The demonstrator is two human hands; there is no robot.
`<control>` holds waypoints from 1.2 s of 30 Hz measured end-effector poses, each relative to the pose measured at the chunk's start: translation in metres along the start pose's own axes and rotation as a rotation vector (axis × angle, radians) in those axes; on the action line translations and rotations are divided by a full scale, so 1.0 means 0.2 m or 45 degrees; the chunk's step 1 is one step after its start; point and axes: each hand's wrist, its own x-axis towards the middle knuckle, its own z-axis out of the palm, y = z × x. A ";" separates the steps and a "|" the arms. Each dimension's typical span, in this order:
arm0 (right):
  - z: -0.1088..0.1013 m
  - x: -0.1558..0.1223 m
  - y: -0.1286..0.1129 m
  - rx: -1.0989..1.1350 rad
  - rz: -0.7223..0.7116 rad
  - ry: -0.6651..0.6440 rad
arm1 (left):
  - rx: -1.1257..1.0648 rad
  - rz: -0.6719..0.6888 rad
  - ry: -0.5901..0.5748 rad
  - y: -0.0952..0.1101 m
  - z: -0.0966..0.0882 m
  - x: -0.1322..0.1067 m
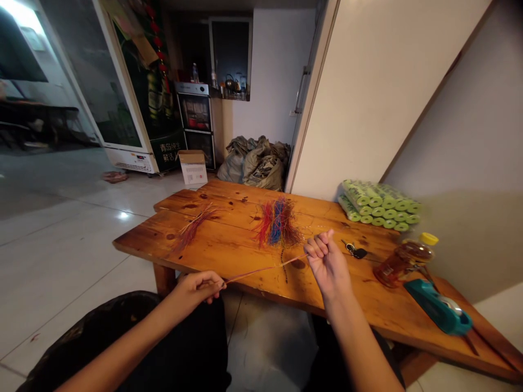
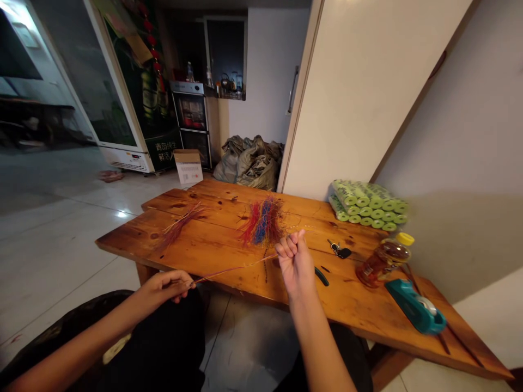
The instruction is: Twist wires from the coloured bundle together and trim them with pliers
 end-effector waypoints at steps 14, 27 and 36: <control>0.02 -0.01 -0.01 -0.029 0.061 -0.055 | 0.518 0.387 0.314 0.37 -0.23 0.25; 0.02 -0.01 0.02 -0.017 0.126 -0.119 | 0.696 0.224 -0.390 0.35 0.10 0.19; -0.13 0.05 -0.08 -0.028 -0.004 0.033 | 0.800 0.141 -0.330 0.24 0.02 0.19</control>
